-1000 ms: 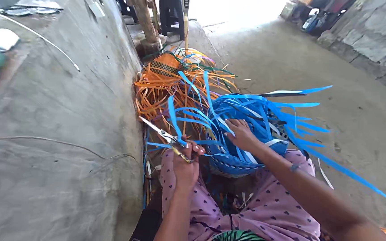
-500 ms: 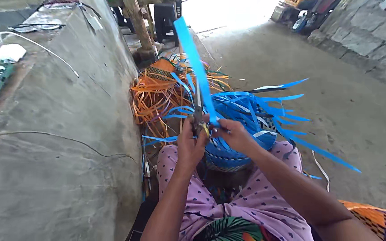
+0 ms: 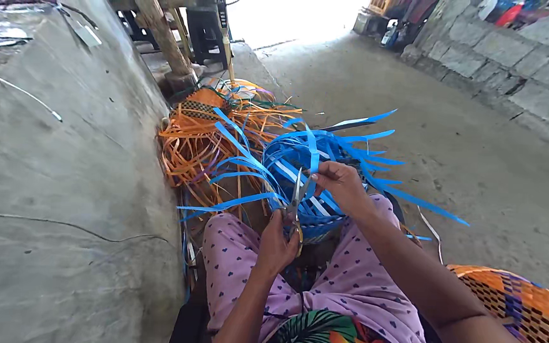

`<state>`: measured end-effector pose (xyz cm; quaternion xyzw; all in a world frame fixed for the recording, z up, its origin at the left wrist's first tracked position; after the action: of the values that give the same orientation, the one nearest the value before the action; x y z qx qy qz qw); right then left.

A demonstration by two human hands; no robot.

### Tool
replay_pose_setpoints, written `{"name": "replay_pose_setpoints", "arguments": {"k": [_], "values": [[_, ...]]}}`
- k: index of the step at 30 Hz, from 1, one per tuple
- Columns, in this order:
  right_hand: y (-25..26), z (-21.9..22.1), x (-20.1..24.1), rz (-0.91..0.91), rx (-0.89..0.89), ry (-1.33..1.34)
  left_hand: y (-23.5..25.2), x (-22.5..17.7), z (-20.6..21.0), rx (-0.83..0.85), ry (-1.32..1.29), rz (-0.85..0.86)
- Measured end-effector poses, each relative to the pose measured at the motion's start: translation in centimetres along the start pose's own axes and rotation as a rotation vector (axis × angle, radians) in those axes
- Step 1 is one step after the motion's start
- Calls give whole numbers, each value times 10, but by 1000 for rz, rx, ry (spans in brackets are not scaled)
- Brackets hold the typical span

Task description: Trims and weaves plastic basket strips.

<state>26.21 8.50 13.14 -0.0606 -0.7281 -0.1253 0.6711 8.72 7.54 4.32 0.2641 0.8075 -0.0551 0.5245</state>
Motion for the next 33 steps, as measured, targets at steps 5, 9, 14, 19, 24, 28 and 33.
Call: {"name": "replay_pose_setpoints", "arguments": {"k": [5,9,14,19,24,28,33], "values": [[-10,0,-7,25,-33,58,1,-2,10,48,29,-35],[-14,0,-7,-25,-44,48,0,-2,15,92,54,-68],[-17,1,-6,-58,-38,-4,-2,3,18,117,66,-98],[-19,-1,-2,-85,-56,-40,-3,11,24,149,14,-104],[-23,2,-2,-104,-34,-93,-2,7,22,121,-13,-75],[-30,12,-2,-144,-5,-164,-1,1,20,108,-49,-57],[-29,12,-5,-144,-6,-209,-3,8,24,111,-83,-58]]}}
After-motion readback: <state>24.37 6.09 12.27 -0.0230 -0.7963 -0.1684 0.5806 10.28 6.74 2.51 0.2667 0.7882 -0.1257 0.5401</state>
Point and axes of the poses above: each hand's wrist, its own y-axis towards the middle knuckle, its own z-axis out of the palm, x = y × z, the point moved 10 cm from there along y, towards the middle knuckle, and after that the axes turned 2 degrees about z, right-handed, at the moved point
